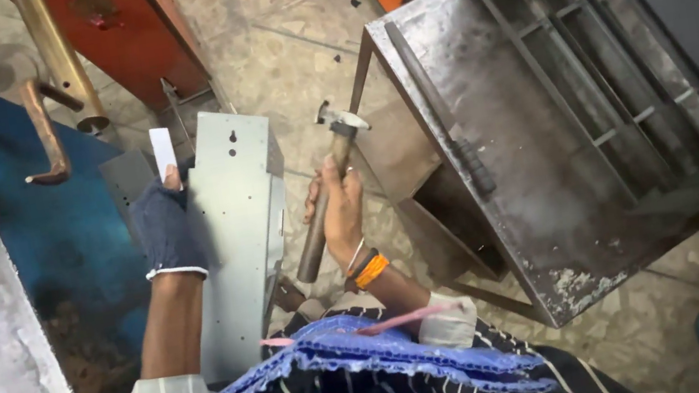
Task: The recorder is fabricating metal enclosures by spot welding sheet metal parts, smoothing edges with a file, and using a hammer for structural adjustments.
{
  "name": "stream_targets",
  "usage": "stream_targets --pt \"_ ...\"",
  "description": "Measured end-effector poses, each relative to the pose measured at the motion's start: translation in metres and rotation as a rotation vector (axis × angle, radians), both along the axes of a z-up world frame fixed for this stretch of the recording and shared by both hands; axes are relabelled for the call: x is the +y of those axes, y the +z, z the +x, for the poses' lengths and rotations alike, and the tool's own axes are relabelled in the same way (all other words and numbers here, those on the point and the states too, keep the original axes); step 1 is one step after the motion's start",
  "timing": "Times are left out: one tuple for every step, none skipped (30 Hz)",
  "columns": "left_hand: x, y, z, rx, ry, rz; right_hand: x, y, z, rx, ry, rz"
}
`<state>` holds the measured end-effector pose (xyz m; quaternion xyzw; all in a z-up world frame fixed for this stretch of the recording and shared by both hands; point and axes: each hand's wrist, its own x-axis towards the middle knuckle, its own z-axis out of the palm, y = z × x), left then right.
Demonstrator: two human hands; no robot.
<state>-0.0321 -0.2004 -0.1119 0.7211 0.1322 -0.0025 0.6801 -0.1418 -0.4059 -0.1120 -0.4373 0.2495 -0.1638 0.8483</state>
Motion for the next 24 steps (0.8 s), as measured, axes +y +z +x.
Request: stream_targets --pt "-0.001 0.005 -0.004 0.002 -0.003 0.003 0.004 0.004 0.000 0.002 -0.003 0.003" --pt "-0.003 0.010 -0.008 -0.099 -0.050 0.037 0.007 0.009 0.000 0.001 0.148 -0.063" --pt "-0.005 0.014 -0.012 -0.199 -0.098 0.071 0.009 0.013 0.000 0.001 0.299 -0.129" --pt "0.000 0.011 -0.011 -0.199 -0.104 0.072 0.011 0.008 0.000 0.002 0.292 -0.127" --pt "0.006 0.009 -0.010 -0.137 -0.075 0.129 0.014 0.003 0.001 -0.021 0.241 -0.089" --pt "0.010 0.007 -0.006 -0.080 -0.047 0.185 0.015 -0.001 0.004 -0.049 0.188 -0.054" --pt "0.013 -0.003 -0.003 -0.084 -0.054 0.186 0.018 0.002 0.004 -0.052 0.181 -0.054" --pt "0.017 -0.014 -0.001 -0.082 -0.034 0.123 0.022 0.005 0.003 -0.062 0.108 0.022" --pt "0.021 -0.025 0.000 -0.080 -0.015 0.059 0.026 0.007 0.002 -0.072 0.035 0.097" --pt "0.018 -0.013 -0.003 -0.077 -0.016 0.058 0.026 0.005 0.002 -0.069 0.034 0.096" --pt "0.015 -0.001 -0.007 -0.118 -0.036 0.143 0.026 0.003 0.003 -0.047 0.179 0.072" --pt "0.012 0.011 -0.009 -0.161 -0.062 0.229 0.025 0.002 0.003 -0.026 0.317 0.049" --pt "0.018 -0.003 -0.008 -0.160 -0.068 0.228 0.027 0.005 0.000 -0.024 0.311 0.050" --pt "0.024 -0.016 -0.004 -0.149 -0.042 0.118 0.027 0.008 0.002 -0.026 0.229 0.019" --pt "0.029 -0.029 0.001 -0.138 -0.017 0.007 0.028 0.012 0.003 -0.029 0.148 -0.012" --pt "0.025 -0.015 -0.005 -0.136 -0.017 0.007 0.024 0.010 0.004 -0.026 0.147 -0.011" --pt "0.021 0.000 -0.010 -0.170 -0.054 0.006 0.020 0.008 0.005 0.026 0.213 -0.148" --pt "0.015 0.014 -0.015 -0.205 -0.093 -0.001 0.014 0.006 0.006 0.079 0.277 -0.289" --pt "0.016 0.013 -0.015 -0.204 -0.095 -0.005 0.008 0.022 0.006 0.081 0.275 -0.293" --pt "0.016 0.011 -0.014 -0.165 -0.093 -0.107 0.002 0.038 0.006 0.119 0.205 -0.701" --pt "0.016 0.010 -0.014 -0.126 -0.091 -0.207 -0.005 0.055 0.006 0.156 0.127 -1.108" --pt "0.015 0.013 -0.014 -0.127 -0.092 -0.209 -0.006 0.078 0.007 0.156 0.126 -1.109" --pt "0.014 0.015 -0.014 -0.153 -0.090 -0.182 -0.007 0.101 0.008 0.290 0.210 -1.196" --pt "0.012 0.016 -0.015 -0.177 -0.088 -0.157 -0.009 0.123 0.008 0.428 0.297 -1.280"
